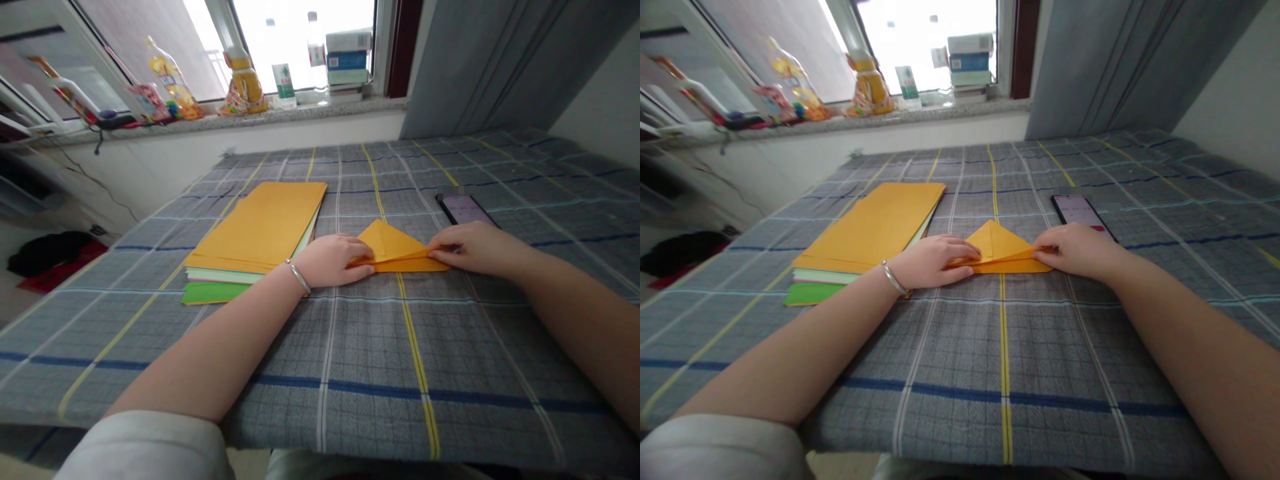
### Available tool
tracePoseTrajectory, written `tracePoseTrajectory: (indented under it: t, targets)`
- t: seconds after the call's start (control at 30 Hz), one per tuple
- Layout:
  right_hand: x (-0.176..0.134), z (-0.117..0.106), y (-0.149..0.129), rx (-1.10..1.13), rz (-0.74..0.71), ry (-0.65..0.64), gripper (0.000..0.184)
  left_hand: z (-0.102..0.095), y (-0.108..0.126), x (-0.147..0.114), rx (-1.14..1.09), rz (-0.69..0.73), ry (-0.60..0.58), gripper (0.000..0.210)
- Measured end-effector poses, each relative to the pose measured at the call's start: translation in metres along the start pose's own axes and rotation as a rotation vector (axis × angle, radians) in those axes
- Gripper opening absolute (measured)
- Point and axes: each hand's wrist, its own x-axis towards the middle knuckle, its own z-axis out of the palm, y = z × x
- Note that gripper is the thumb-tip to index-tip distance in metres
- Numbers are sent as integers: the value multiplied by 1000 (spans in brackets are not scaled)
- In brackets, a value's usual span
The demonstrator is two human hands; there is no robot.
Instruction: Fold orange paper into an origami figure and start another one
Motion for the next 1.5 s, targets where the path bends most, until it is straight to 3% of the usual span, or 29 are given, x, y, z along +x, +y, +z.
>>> tracePoseTrajectory:
  t: [0.2,0.43,0.6,0.77,0.83,0.93,1.1,1.5]
  targets:
    - [-1,-6,-7,-96,192,-42,29,3,2,3,110,-105,0,30]
    - [-1,-14,-12,3,315,-59,32,2,-6,5,113,-288,10,30]
    - [-1,-17,-12,48,289,-132,31,3,-10,5,46,-240,24,27]
    - [2,-9,-12,-89,141,-10,35,9,-7,6,42,-201,68,27]
    - [3,-5,-22,-174,69,20,34,12,-4,8,43,-177,95,26]
    - [3,0,-44,-225,121,40,31,16,1,9,68,-119,117,25]
    - [5,10,-72,-331,-15,54,33,17,7,8,172,-64,99,25]
    - [5,16,-60,-229,-91,87,34,3,-10,3,-10,16,4,21]
